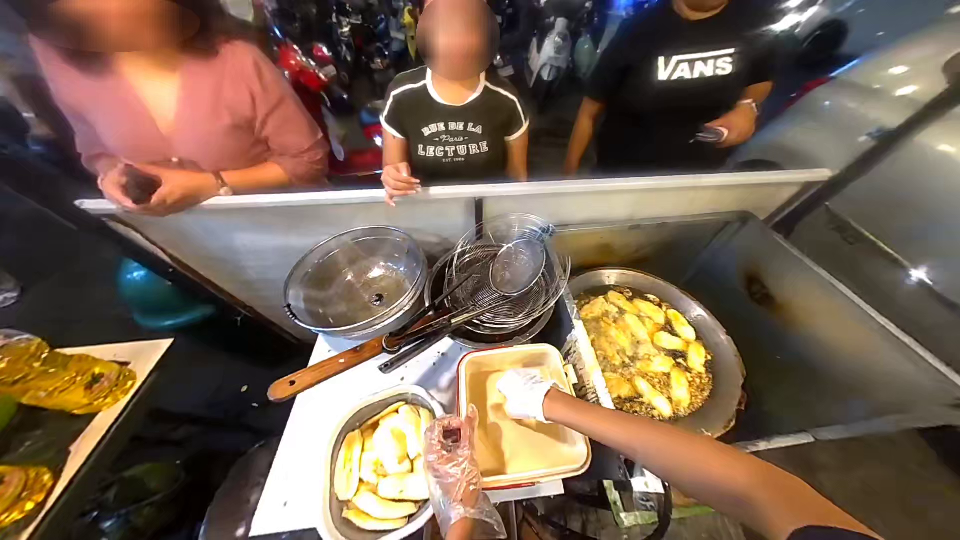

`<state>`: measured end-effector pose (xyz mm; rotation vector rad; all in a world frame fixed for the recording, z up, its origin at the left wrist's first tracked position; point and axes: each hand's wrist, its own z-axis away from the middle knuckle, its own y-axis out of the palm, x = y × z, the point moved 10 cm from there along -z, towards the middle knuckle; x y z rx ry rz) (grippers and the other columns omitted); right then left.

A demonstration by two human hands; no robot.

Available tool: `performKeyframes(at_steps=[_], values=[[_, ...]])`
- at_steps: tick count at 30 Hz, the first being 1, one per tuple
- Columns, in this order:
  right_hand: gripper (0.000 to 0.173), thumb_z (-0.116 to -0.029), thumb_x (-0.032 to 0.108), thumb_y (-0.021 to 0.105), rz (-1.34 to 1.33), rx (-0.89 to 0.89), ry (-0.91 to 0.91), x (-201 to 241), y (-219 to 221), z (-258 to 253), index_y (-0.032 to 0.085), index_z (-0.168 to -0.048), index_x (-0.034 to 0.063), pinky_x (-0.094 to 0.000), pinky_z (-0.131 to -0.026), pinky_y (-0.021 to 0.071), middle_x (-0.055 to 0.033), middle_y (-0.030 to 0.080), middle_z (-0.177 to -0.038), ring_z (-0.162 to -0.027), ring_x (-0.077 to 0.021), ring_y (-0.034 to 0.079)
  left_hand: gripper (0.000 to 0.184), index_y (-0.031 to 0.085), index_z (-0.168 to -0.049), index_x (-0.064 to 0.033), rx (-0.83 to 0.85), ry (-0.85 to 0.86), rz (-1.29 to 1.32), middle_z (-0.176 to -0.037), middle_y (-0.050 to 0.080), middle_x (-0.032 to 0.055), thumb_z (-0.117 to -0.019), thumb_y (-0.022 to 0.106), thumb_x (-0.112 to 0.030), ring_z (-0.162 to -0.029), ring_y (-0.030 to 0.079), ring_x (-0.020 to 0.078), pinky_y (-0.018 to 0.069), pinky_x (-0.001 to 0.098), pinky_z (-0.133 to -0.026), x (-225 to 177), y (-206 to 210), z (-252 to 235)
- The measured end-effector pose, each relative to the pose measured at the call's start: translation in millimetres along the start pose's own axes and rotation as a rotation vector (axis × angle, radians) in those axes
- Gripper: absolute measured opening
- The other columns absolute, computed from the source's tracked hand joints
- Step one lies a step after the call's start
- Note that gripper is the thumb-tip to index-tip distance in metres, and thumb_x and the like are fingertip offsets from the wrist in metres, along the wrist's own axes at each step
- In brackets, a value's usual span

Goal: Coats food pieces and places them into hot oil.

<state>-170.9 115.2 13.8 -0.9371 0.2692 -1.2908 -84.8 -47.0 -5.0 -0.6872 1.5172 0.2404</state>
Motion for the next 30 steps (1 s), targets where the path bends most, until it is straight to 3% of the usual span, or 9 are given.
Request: performKeyframes(at_steps=[2,5,7,11,16,19,22,26,30], values=[[0.031,-0.0955,0.023,0.064,-0.055,-0.160,-0.076,-4,-13,8,0.067,-0.116,-0.0009,-0.0641,-0.093,0.0499,-0.0255,0.066,-0.119,-0.116,-0.0432,0.063,0.025,0.070,-0.089,-0.0019,-0.008,0.017,0.022,-0.089,0.069,0.0081,-0.0822,0.083,-0.023,-0.084,0.067,0.0130,0.0580,0.0277,-0.077,-6,-1,1],[0.037,-0.0966,0.028,0.062,-0.135,-0.359,-0.148,-9,-9,24,0.065,-0.123,0.0034,-0.0620,-0.096,0.0492,-0.0238,0.066,-0.119,-0.115,-0.0421,0.062,0.024,0.069,-0.088,0.0003,-0.010,0.040,0.063,-0.087,0.069,0.0078,-0.0821,0.083,-0.019,-0.081,0.067,0.0107,0.0579,0.0250,-0.075,-8,0,2],[0.036,-0.1021,0.025,0.055,-0.135,-0.370,-0.158,-10,16,29,0.063,-0.129,0.0023,-0.0619,-0.099,0.0497,-0.0252,0.065,-0.124,-0.118,-0.0437,0.062,0.024,0.069,-0.089,0.0012,-0.004,0.035,0.066,-0.087,0.069,0.0077,-0.0826,0.082,-0.017,-0.082,0.067,0.0101,0.0579,0.0246,-0.076,-5,2,3],[0.025,-0.1029,0.021,0.052,-0.129,-0.281,-0.140,-22,53,22,0.064,-0.115,0.0020,-0.0614,-0.087,0.0540,-0.0232,0.068,-0.109,-0.105,-0.0428,0.067,0.025,0.067,-0.094,0.0043,0.036,0.009,0.024,-0.093,0.068,0.0116,-0.0859,0.080,-0.015,-0.087,0.066,0.0127,0.0573,0.0269,-0.079,4,2,3],[0.038,-0.0871,0.038,0.076,-0.572,-0.478,-0.110,-82,-36,85,0.071,-0.113,0.0108,-0.0562,-0.088,0.0543,-0.0129,0.072,-0.105,-0.099,-0.0294,0.069,0.028,0.064,-0.097,0.0097,0.074,0.013,0.003,-0.095,0.066,0.0153,-0.0885,0.077,-0.013,-0.089,0.064,0.0124,0.0563,0.0271,-0.082,5,-1,2],[0.027,-0.0858,0.030,0.078,-0.797,-0.581,-0.057,-137,-83,134,0.072,-0.105,0.0122,-0.0434,-0.074,0.0587,-0.0060,0.072,-0.094,-0.081,-0.0187,0.069,0.025,0.064,-0.095,0.0075,0.086,-0.005,0.000,-0.095,0.066,0.0133,-0.0883,0.077,-0.013,-0.090,0.065,0.0119,0.0567,0.0271,-0.082,5,-2,0],[0.020,-0.0893,0.018,0.078,-0.983,-0.661,0.063,-194,-98,160,0.071,-0.105,0.0064,-0.0379,-0.071,0.0581,-0.0074,0.071,-0.088,-0.074,-0.0173,0.067,0.021,0.066,-0.093,0.0048,0.057,-0.009,-0.014,-0.092,0.067,0.0094,-0.0869,0.078,-0.011,-0.088,0.065,0.0099,0.0564,0.0251,-0.080,3,-6,1],[0.022,-0.0890,0.017,0.079,-1.009,-0.707,0.324,-294,-54,120,0.072,-0.106,0.0059,-0.0441,-0.077,0.0607,-0.0118,0.073,-0.094,-0.081,-0.0234,0.071,0.017,0.069,-0.091,-0.0008,0.059,-0.038,-0.037,-0.091,0.068,0.0074,-0.0850,0.080,-0.012,-0.085,0.066,0.0124,0.0577,0.0269,-0.076,-6,-5,1],[0.038,-0.0943,0.033,0.072,-0.721,-0.565,0.599,-370,26,35,0.072,-0.118,0.0042,-0.0678,-0.098,0.0494,-0.0262,0.069,-0.118,-0.113,-0.0443,0.065,0.017,0.069,-0.089,-0.0034,0.004,-0.055,0.030,-0.090,0.069,0.0068,-0.0829,0.081,-0.012,-0.081,0.067,0.0144,0.0592,0.0280,-0.071,-7,-5,2]])
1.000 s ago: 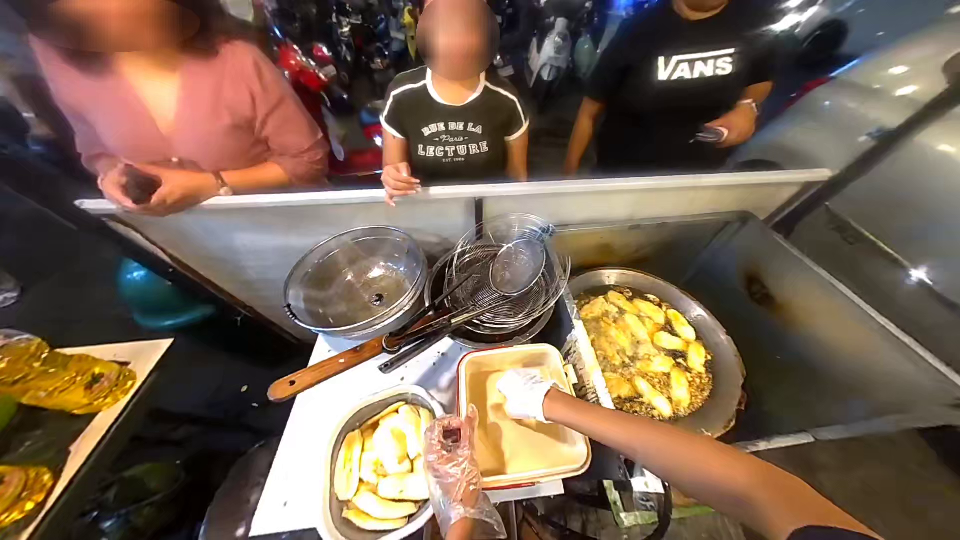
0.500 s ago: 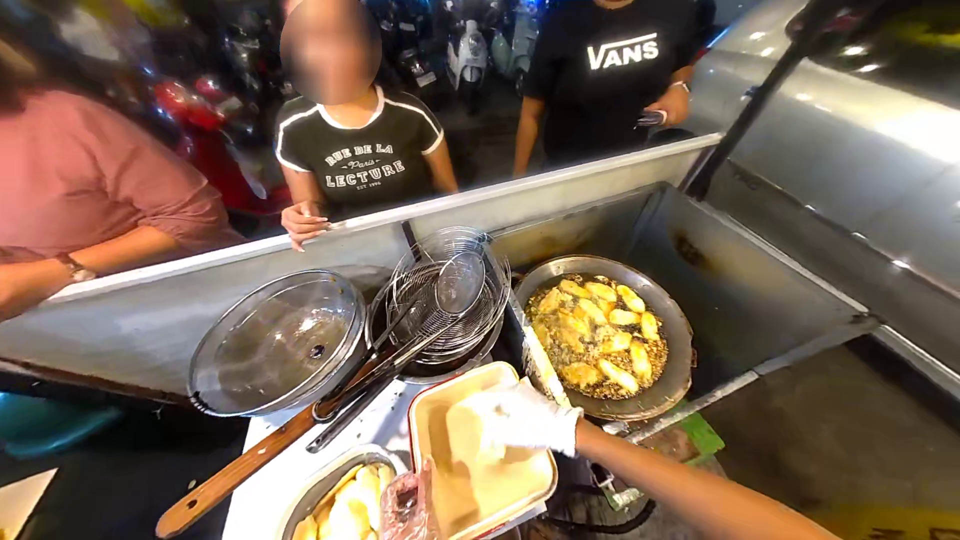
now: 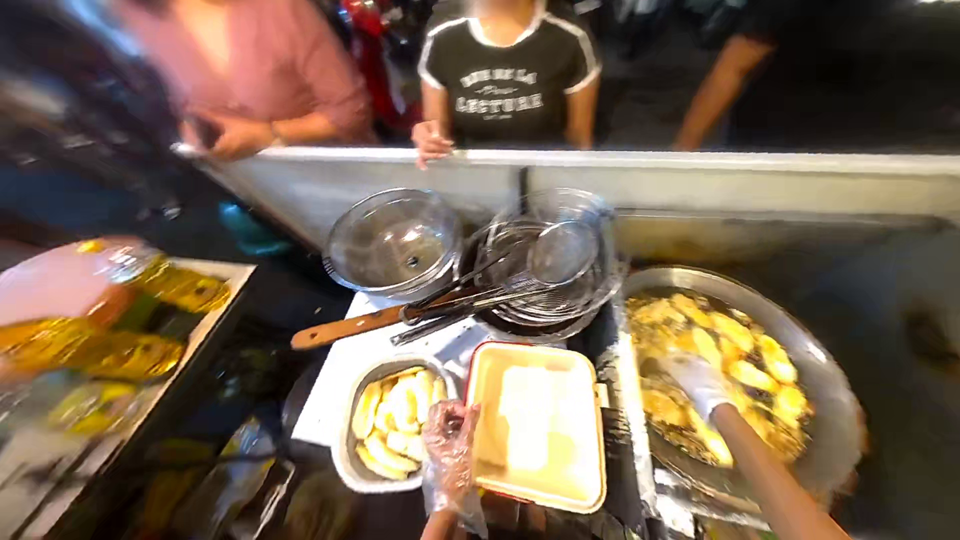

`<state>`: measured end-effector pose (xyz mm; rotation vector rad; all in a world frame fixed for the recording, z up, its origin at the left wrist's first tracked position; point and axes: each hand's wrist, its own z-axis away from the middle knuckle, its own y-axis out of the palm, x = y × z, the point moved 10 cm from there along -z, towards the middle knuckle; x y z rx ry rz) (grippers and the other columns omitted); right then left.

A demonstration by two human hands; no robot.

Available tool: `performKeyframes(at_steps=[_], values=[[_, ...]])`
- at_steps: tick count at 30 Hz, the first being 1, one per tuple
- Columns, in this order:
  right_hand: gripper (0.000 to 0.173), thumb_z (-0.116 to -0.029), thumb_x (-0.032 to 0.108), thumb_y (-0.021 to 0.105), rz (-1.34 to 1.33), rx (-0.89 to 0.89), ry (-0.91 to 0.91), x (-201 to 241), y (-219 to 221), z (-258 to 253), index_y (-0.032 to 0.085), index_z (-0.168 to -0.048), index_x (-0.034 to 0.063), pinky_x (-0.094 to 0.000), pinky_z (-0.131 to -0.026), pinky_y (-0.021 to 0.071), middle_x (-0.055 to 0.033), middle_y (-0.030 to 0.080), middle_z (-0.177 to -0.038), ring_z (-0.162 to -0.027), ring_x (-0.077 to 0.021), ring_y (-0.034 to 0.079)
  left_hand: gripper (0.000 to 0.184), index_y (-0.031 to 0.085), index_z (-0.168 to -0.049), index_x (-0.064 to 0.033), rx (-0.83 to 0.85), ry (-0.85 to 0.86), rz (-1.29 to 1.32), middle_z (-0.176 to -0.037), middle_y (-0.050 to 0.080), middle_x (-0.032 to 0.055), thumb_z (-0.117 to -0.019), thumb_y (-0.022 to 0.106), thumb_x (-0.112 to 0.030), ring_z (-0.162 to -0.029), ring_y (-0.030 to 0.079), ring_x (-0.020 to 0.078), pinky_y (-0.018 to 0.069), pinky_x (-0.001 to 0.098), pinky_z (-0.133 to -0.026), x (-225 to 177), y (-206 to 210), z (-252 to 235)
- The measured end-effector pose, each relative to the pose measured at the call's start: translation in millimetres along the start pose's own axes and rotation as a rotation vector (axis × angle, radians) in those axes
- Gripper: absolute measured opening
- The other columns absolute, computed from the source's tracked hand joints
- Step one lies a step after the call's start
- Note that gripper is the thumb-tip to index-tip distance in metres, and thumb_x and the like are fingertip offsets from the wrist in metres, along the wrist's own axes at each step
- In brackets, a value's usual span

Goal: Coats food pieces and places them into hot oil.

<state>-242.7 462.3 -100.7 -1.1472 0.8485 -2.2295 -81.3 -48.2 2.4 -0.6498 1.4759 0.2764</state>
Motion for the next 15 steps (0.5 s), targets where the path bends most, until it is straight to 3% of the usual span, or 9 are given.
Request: performKeyframes(at_steps=[4,8,11,13,14,15], values=[[0.031,-0.0982,0.028,0.066,0.335,0.161,-0.029,-16,47,-30,0.074,-0.119,0.0067,-0.0690,-0.106,0.0432,-0.0268,0.068,-0.124,-0.124,-0.0473,0.060,0.020,0.069,-0.092,-0.0046,0.002,-0.026,-0.039,-0.093,0.069,0.0061,-0.0846,0.082,-0.019,-0.083,0.068,0.0137,0.0604,0.0283,-0.073,2,-3,0],[0.024,-0.1004,0.024,0.064,0.261,-0.021,-0.212,71,-16,47,0.077,-0.111,0.0058,-0.0708,-0.098,0.0471,-0.0259,0.072,-0.113,-0.112,-0.0472,0.066,0.022,0.070,-0.092,-0.0067,0.020,-0.081,-0.038,-0.094,0.070,0.0047,-0.0845,0.083,-0.024,-0.085,0.068,0.0135,0.0602,0.0289,-0.075,10,1,0],[0.017,-0.0966,0.021,0.071,0.134,-0.027,-0.486,164,-34,136,0.076,-0.104,0.0076,-0.0633,-0.087,0.0554,-0.0163,0.074,-0.101,-0.096,-0.0356,0.071,0.023,0.069,-0.091,-0.0063,0.013,-0.080,-0.003,-0.094,0.069,0.0055,-0.0841,0.083,-0.023,-0.087,0.067,0.0136,0.0592,0.0285,-0.077,11,3,0],[0.017,-0.0941,0.025,0.072,0.100,0.144,-0.635,210,7,181,0.076,-0.103,0.0120,-0.0530,-0.084,0.0594,-0.0082,0.075,-0.098,-0.092,-0.0246,0.072,0.023,0.069,-0.091,-0.0054,0.005,-0.075,0.034,-0.094,0.069,0.0063,-0.0835,0.083,-0.022,-0.087,0.067,0.0141,0.0590,0.0290,-0.077,13,4,0],[0.019,-0.0943,0.028,0.070,0.128,0.257,-0.662,227,40,200,0.076,-0.104,0.0128,-0.0501,-0.085,0.0592,-0.0073,0.074,-0.099,-0.094,-0.0229,0.071,0.023,0.070,-0.091,-0.0052,0.007,-0.074,0.037,-0.094,0.069,0.0063,-0.0837,0.083,-0.022,-0.087,0.067,0.0140,0.0588,0.0290,-0.077,13,4,-1],[0.025,-0.0952,0.029,0.069,0.191,0.368,-0.641,242,73,220,0.075,-0.109,0.0088,-0.0519,-0.089,0.0571,-0.0122,0.074,-0.103,-0.098,-0.0273,0.071,0.023,0.070,-0.090,-0.0049,0.005,-0.069,0.039,-0.093,0.069,0.0064,-0.0834,0.084,-0.022,-0.086,0.067,0.0141,0.0589,0.0288,-0.077,12,5,-2]])
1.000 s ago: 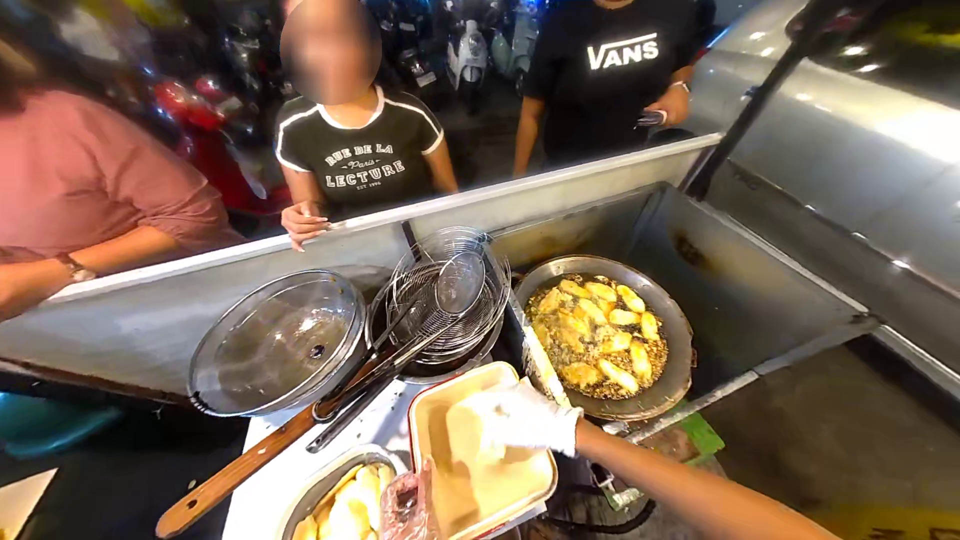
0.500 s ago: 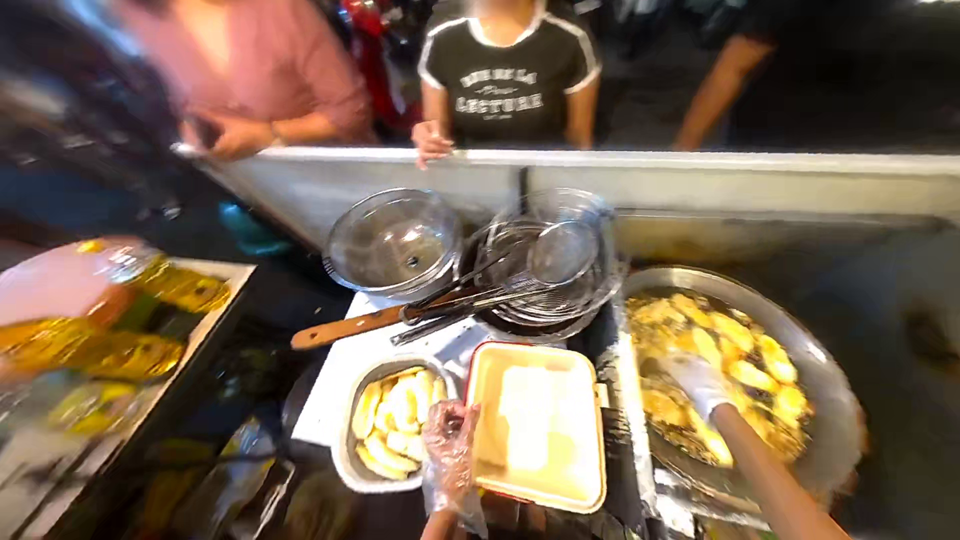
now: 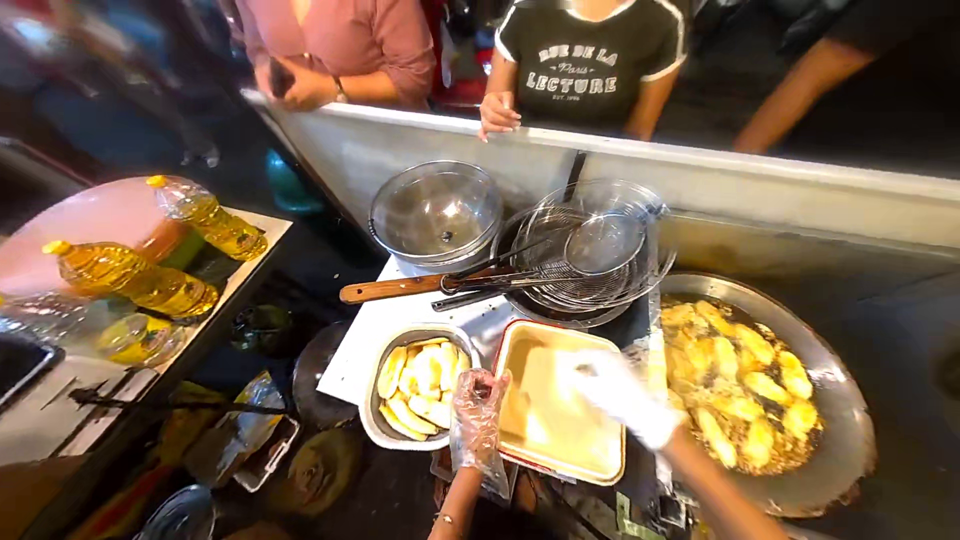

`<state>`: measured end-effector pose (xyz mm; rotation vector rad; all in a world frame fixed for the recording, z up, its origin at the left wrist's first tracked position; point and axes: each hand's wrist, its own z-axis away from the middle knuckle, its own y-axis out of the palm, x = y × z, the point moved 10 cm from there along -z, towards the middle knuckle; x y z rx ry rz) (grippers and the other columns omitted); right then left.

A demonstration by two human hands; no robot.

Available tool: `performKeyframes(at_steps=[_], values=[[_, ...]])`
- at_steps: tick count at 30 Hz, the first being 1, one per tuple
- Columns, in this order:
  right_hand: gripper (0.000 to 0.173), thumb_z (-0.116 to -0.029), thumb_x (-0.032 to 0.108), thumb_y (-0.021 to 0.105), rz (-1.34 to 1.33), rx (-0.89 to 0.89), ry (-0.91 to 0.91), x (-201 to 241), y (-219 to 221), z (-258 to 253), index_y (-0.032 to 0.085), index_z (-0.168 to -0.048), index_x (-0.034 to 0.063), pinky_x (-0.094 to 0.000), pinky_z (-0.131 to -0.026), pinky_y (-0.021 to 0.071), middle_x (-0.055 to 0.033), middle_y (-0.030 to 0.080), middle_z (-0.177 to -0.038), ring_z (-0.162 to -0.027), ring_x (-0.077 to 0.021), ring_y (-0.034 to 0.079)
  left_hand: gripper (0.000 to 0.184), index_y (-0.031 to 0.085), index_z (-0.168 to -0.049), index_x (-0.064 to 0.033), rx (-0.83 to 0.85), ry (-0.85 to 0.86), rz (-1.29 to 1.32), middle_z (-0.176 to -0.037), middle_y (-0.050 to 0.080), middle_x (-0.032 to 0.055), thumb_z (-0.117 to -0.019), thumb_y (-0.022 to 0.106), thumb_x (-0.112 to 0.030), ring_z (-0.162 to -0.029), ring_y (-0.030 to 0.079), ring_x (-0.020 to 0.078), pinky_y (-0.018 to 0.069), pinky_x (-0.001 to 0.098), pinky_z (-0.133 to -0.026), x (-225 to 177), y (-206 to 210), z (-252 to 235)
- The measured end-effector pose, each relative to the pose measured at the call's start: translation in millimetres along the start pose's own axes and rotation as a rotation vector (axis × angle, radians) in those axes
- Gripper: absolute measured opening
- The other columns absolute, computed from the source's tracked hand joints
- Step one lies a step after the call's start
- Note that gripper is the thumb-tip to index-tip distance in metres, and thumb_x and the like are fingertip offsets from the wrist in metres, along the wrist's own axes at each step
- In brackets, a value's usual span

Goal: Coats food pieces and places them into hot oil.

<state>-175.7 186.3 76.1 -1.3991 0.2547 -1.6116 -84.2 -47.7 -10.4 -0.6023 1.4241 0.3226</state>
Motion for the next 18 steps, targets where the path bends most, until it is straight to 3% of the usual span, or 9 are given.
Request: performKeyframes(at_steps=[2,5,8,10,14,18], values=[[0.042,-0.0980,0.027,0.067,0.124,0.296,0.085,29,67,-14,0.063,-0.128,-0.0018,-0.0610,-0.101,0.0474,-0.0262,0.065,-0.125,-0.119,-0.0418,0.062,0.023,0.070,-0.089,-0.0049,-0.016,0.018,0.004,-0.091,0.069,0.0066,-0.0822,0.084,-0.022,-0.084,0.067,0.0145,0.0589,0.0290,-0.076,-2,1,0],[0.049,-0.0889,0.019,0.070,0.309,0.449,0.109,19,139,-49,0.059,-0.130,-0.0044,-0.0636,-0.098,0.0493,-0.0285,0.062,-0.129,-0.122,-0.0447,0.060,0.024,0.070,-0.087,-0.0046,-0.028,0.029,0.008,-0.090,0.069,0.0074,-0.0807,0.085,-0.022,-0.084,0.067,0.0152,0.0586,0.0291,-0.075,-5,0,2],[0.045,-0.0854,0.018,0.073,0.291,0.448,0.107,10,145,-62,0.063,-0.124,-0.0038,-0.0632,-0.095,0.0498,-0.0278,0.064,-0.124,-0.117,-0.0436,0.062,0.025,0.070,-0.089,-0.0048,-0.030,0.014,-0.002,-0.089,0.069,0.0066,-0.0810,0.085,-0.024,-0.084,0.067,0.0148,0.0589,0.0299,-0.076,-2,-3,1],[0.049,-0.0866,0.028,0.075,0.290,0.444,0.109,1,137,-68,0.064,-0.123,-0.0032,-0.0633,-0.097,0.0487,-0.0276,0.063,-0.124,-0.119,-0.0434,0.061,0.026,0.071,-0.088,-0.0059,-0.046,0.051,-0.004,-0.089,0.070,0.0055,-0.0802,0.086,-0.026,-0.084,0.068,0.0140,0.0592,0.0297,-0.076,2,-3,-1],[0.063,-0.0856,0.031,0.076,0.355,0.456,0.115,5,141,-62,0.056,-0.135,-0.0020,-0.0647,-0.098,0.0480,-0.0287,0.061,-0.130,-0.122,-0.0448,0.059,0.026,0.071,-0.087,-0.0075,-0.060,0.062,0.010,-0.088,0.070,0.0045,-0.0795,0.086,-0.028,-0.083,0.068,0.0129,0.0596,0.0287,-0.075,3,-3,-1],[0.044,-0.0903,0.022,0.069,0.344,0.356,0.152,20,156,-44,0.064,-0.124,-0.0053,-0.0633,-0.099,0.0491,-0.0281,0.064,-0.127,-0.121,-0.0440,0.061,0.026,0.071,-0.088,-0.0075,-0.060,0.071,0.011,-0.089,0.070,0.0040,-0.0791,0.086,-0.027,-0.084,0.068,0.0120,0.0592,0.0279,-0.076,4,-3,-1]])
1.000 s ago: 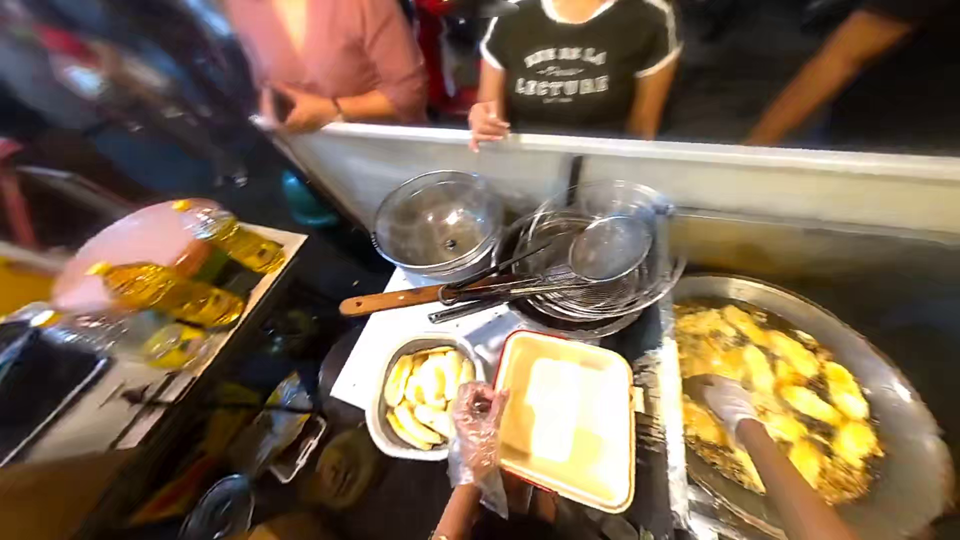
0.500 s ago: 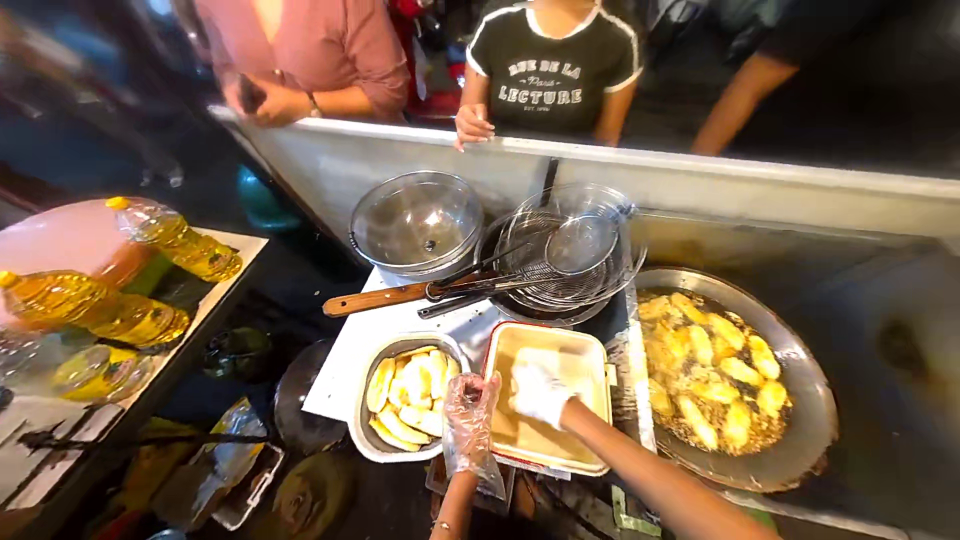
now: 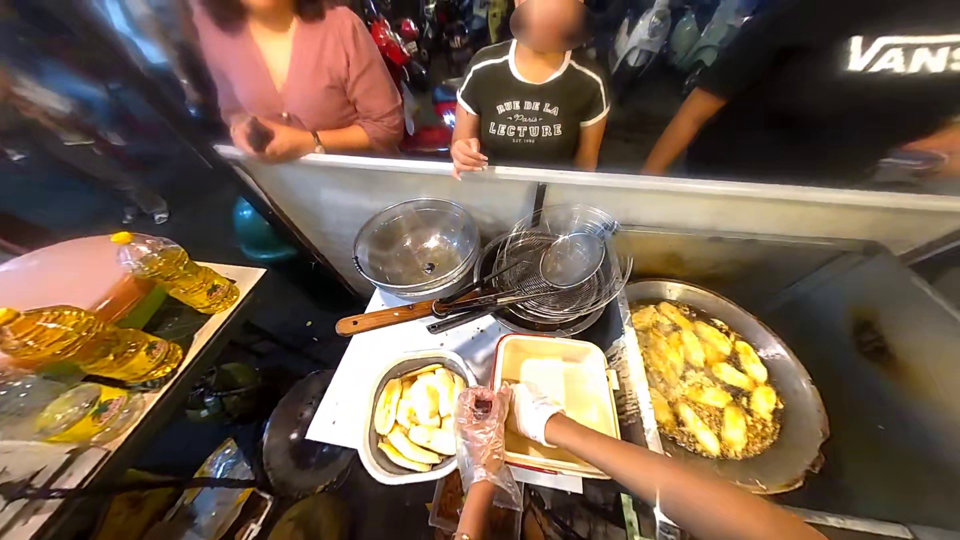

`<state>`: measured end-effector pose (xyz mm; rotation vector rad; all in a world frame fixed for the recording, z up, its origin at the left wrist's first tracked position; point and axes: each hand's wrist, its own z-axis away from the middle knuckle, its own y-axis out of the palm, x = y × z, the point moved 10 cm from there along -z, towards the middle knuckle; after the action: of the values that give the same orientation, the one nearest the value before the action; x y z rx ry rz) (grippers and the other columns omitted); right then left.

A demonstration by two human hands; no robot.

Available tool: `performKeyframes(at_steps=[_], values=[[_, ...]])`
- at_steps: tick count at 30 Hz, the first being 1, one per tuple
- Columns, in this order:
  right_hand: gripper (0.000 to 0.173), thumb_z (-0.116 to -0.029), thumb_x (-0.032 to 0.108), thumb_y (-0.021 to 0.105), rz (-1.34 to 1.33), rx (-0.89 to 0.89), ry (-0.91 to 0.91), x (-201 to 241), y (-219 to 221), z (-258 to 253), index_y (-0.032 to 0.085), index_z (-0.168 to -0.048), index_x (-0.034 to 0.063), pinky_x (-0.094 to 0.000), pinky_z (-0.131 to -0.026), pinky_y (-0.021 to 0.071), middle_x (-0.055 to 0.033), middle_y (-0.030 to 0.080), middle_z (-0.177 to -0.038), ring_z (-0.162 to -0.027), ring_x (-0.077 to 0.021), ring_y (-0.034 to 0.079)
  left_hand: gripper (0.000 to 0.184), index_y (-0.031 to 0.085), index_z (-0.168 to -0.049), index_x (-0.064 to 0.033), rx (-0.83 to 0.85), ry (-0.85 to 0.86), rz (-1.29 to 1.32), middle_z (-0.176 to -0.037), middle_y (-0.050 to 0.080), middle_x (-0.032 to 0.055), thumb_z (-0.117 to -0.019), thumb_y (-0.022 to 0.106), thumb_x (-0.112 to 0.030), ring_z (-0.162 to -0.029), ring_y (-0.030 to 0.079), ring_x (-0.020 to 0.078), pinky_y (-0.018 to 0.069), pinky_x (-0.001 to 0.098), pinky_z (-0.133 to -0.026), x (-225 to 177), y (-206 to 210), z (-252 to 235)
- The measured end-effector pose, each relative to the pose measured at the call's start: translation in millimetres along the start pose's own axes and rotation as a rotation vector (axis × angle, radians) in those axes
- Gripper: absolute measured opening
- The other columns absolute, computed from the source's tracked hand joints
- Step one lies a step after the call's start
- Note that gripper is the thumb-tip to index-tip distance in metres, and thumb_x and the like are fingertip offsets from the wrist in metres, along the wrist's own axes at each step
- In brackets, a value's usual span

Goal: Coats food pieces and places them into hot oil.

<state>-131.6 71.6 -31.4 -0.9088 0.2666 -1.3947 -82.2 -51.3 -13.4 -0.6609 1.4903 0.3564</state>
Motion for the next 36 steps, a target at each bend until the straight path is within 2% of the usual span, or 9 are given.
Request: performKeyframes(at_steps=[4,10,12,13,17,21,25,31,36], values=[[0.040,-0.0934,0.013,0.062,0.065,-0.027,-0.086,-2,-14,1,0.059,-0.131,-0.0026,-0.0628,-0.097,0.0500,-0.0276,0.063,-0.127,-0.120,-0.0441,0.061,0.027,0.071,-0.088,-0.0072,-0.002,0.002,0.015,-0.088,0.070,0.0039,-0.0787,0.087,-0.027,-0.082,0.068,0.0123,0.0599,0.0281,-0.075,-1,-1,-1],[0.036,-0.0863,0.001,0.065,0.009,0.020,-0.411,-17,-64,22,0.068,-0.122,0.0050,-0.0578,-0.100,0.0479,-0.0211,0.066,-0.124,-0.117,-0.0381,0.062,0.025,0.072,-0.090,-0.0069,0.014,-0.009,-0.029,-0.091,0.071,0.0040,-0.0820,0.085,-0.026,-0.085,0.068,0.0115,0.0592,0.0276,-0.078,-5,-1,1],[0.042,-0.0831,-0.001,0.069,0.062,0.039,-0.325,-30,-75,28,0.070,-0.124,0.0085,-0.0589,-0.100,0.0479,-0.0195,0.068,-0.123,-0.117,-0.0374,0.063,0.024,0.071,-0.089,-0.0047,0.008,0.014,0.005,-0.091,0.070,0.0055,-0.0816,0.085,-0.023,-0.086,0.068,0.0119,0.0588,0.0271,-0.078,-6,-1,2],[0.042,-0.0867,0.004,0.071,0.118,0.066,-0.225,-40,-78,32,0.068,-0.128,0.0093,-0.0609,-0.102,0.0458,-0.0202,0.066,-0.126,-0.121,-0.0390,0.061,0.023,0.071,-0.088,-0.0046,0.000,0.031,0.017,-0.090,0.070,0.0053,-0.0810,0.084,-0.023,-0.085,0.068,0.0114,0.0589,0.0262,-0.077,-6,0,2],[0.046,-0.0934,0.036,0.072,0.280,0.053,-0.115,-58,-65,24,0.067,-0.125,0.0043,-0.0655,-0.099,0.0465,-0.0240,0.066,-0.125,-0.122,-0.0432,0.060,0.022,0.072,-0.088,-0.0059,0.005,0.019,0.001,-0.090,0.070,0.0047,-0.0813,0.084,-0.022,-0.084,0.068,0.0110,0.0586,0.0262,-0.077,-3,0,1],[0.034,-0.0943,0.016,0.067,0.327,0.142,-0.200,-50,-30,9,0.066,-0.125,0.0019,-0.0695,-0.096,0.0467,-0.0260,0.065,-0.125,-0.122,-0.0460,0.059,0.021,0.071,-0.089,-0.0053,0.012,0.023,0.004,-0.090,0.070,0.0048,-0.0819,0.084,-0.020,-0.084,0.068,0.0116,0.0592,0.0270,-0.076,-4,0,0],[0.036,-0.0935,0.018,0.067,0.309,0.159,-0.214,-49,-27,13,0.064,-0.123,-0.0014,-0.0682,-0.093,0.0481,-0.0271,0.065,-0.121,-0.117,-0.0459,0.061,0.020,0.071,-0.089,-0.0048,0.010,0.016,0.008,-0.090,0.070,0.0060,-0.0819,0.084,-0.019,-0.083,0.068,0.0120,0.0588,0.0267,-0.076,-5,-1,1],[0.030,-0.0948,0.012,0.065,0.390,0.111,-0.192,-8,-76,57,0.065,-0.122,-0.0013,-0.0632,-0.094,0.0490,-0.0257,0.064,-0.124,-0.119,-0.0441,0.060,0.020,0.072,-0.088,-0.0070,0.026,0.001,0.019,-0.089,0.070,0.0043,-0.0822,0.083,-0.023,-0.083,0.068,0.0118,0.0587,0.0265,-0.076,-6,0,1],[0.024,-0.0989,0.010,0.058,0.328,-0.107,-0.313,13,-126,76,0.065,-0.118,-0.0014,-0.0581,-0.094,0.0511,-0.0235,0.065,-0.117,-0.115,-0.0409,0.063,0.022,0.072,-0.089,-0.0076,0.019,-0.012,0.015,-0.089,0.070,0.0034,-0.0818,0.084,-0.025,-0.083,0.068,0.0117,0.0589,0.0273,-0.075,-4,0,0]])
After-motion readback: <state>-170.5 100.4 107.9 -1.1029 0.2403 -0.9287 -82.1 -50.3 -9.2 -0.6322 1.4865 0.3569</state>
